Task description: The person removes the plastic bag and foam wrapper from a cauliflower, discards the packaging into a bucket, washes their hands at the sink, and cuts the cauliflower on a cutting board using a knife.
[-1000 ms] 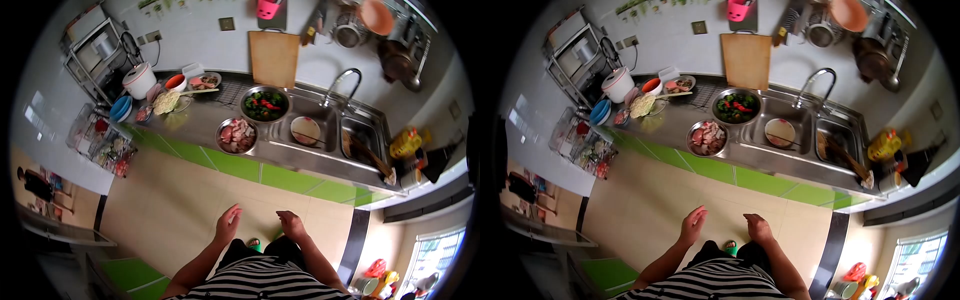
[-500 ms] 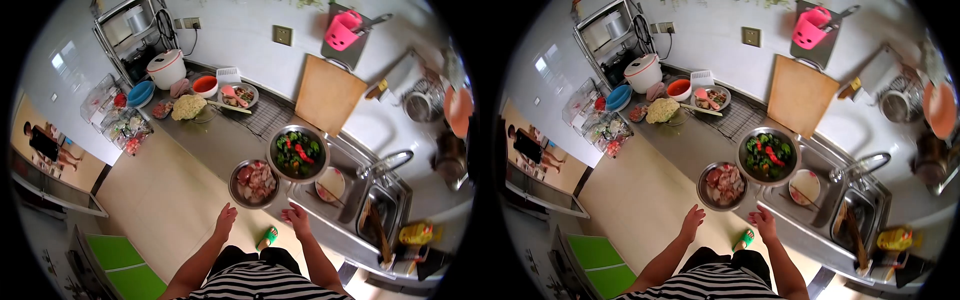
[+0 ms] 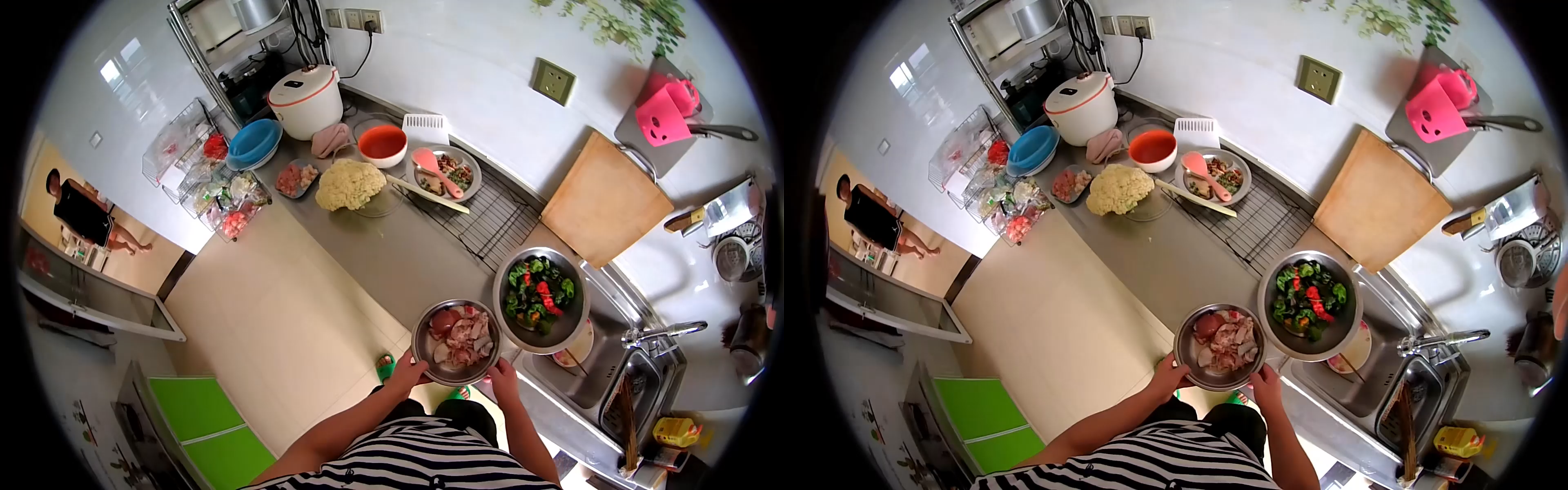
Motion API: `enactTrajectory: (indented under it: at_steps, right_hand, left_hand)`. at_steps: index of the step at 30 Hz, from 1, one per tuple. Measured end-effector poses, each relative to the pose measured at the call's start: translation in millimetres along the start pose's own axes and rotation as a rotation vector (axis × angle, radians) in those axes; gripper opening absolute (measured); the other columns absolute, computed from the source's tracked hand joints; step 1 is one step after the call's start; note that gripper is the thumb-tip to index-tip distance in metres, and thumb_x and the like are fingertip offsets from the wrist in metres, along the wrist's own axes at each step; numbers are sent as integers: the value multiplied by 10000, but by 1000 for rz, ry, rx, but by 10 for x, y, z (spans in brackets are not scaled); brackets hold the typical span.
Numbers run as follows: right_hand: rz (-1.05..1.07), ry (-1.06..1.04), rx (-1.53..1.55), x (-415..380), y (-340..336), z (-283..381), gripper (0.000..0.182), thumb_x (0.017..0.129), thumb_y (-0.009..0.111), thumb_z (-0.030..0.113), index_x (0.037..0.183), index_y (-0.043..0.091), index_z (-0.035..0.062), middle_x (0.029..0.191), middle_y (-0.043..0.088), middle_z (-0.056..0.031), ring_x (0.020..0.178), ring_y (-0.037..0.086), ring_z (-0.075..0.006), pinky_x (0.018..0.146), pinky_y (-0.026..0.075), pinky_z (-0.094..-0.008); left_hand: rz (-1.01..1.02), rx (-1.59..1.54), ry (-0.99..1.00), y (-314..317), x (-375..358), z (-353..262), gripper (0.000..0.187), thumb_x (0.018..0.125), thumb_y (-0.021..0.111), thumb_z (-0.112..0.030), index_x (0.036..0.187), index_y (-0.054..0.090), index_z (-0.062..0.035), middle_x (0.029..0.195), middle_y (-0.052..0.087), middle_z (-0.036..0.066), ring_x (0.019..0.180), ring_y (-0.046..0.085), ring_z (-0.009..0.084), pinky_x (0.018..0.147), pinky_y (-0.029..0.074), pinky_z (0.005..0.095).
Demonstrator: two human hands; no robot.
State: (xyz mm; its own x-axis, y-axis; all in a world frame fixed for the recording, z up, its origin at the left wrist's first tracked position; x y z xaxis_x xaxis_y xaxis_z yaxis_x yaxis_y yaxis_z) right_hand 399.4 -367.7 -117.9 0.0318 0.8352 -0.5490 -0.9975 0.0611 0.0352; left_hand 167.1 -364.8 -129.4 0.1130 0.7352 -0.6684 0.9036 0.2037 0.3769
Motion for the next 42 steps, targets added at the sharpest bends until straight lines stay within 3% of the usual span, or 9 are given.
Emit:
enactTrajectory:
  at_steps: [9, 14, 18, 27, 29, 32, 38, 41, 42]
  right_hand:
    - [150, -163, -17, 424, 1504, 452, 338, 810, 511, 59, 1138, 531, -19, 912, 631, -72, 785, 600, -151, 708, 477, -267]
    - [125, -141, -79, 647, 1783, 212, 360, 863, 502, 82, 1191, 478, -65, 1053, 630, -153, 875, 632, -189, 722, 494, -278]
    - [115, -139, -115, 635, 1769, 307, 329, 861, 503, 83, 1154, 508, -66, 994, 644, -138, 832, 636, -185, 700, 496, -272]
    - [197, -107, -103, 682, 1657, 374, 259, 852, 499, 55, 1075, 546, -68, 863, 642, -120, 750, 622, -166, 683, 501, -268]
    - [195, -108, -74, 675, 1621, 449, 255, 854, 502, 57, 1070, 545, -71, 853, 640, -122, 743, 621, -168, 686, 508, -273]
    - [209, -212, -131, 576, 1419, 425, 251, 862, 503, 68, 1068, 548, -67, 857, 642, -116, 738, 621, -167, 684, 509, -274]
    - [219, -162, -127, 395, 1022, 130, 237, 865, 507, 74, 1051, 561, -63, 865, 653, -116, 768, 630, -170, 690, 511, -276]
    - [180, -325, -252, 374, 846, 21, 231, 849, 537, 100, 1005, 576, -66, 828, 653, -116, 730, 626, -165, 684, 505, -282]
    - [132, -396, -397, 195, 830, 216, 230, 844, 543, 110, 994, 577, -61, 833, 650, -131, 736, 632, -208, 683, 507, -305]
  left_hand:
    - [-92, 144, 123, -1153, 457, -1186, 436, 812, 494, -26, 1236, 398, -56, 936, 601, 138, 740, 648, 240, 648, 580, 360]
    - [-82, 101, 156, -1537, 870, -1704, 432, 854, 536, -106, 1261, 391, -87, 933, 604, 103, 803, 627, 191, 700, 558, 331]
    - [-94, 314, 268, -1720, 1030, -1856, 398, 885, 583, -263, 1228, 459, -104, 883, 609, 44, 790, 573, 119, 689, 486, 277]
    - [-189, 161, 375, -1837, 739, -1357, 307, 898, 545, -181, 1150, 529, -7, 830, 603, 54, 703, 571, 113, 622, 477, 240]
    - [-159, 175, 201, -1784, 619, -1134, 249, 904, 532, -175, 1061, 583, 11, 752, 586, 50, 630, 547, 111, 588, 475, 237]
    - [-142, 178, 184, -1671, 543, -847, 224, 911, 527, -193, 949, 615, 10, 732, 568, 35, 624, 547, 121, 614, 495, 275]
    - [-112, 116, 166, -1167, 265, -672, 214, 911, 519, -198, 966, 598, -6, 735, 573, 40, 617, 546, 115, 584, 480, 253]
    - [-143, 111, 145, -978, 159, -496, 228, 916, 510, -222, 989, 597, -24, 758, 585, 40, 641, 564, 120, 604, 489, 254]
    - [-134, 114, 131, -937, 136, -416, 245, 923, 496, -240, 1010, 599, -36, 794, 599, 41, 687, 580, 122, 644, 498, 256]
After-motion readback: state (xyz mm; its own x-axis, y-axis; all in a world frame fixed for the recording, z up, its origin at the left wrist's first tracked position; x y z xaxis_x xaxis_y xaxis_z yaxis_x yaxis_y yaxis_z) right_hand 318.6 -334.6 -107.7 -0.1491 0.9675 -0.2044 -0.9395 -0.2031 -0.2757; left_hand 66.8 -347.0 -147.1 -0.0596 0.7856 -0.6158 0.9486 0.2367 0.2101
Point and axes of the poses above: each hand's wrist, its own x-axis towards the middle knuckle, its own y-axis out of the palm, z = x × y, the point moved 6 cm from there along x, towards the middle knuckle
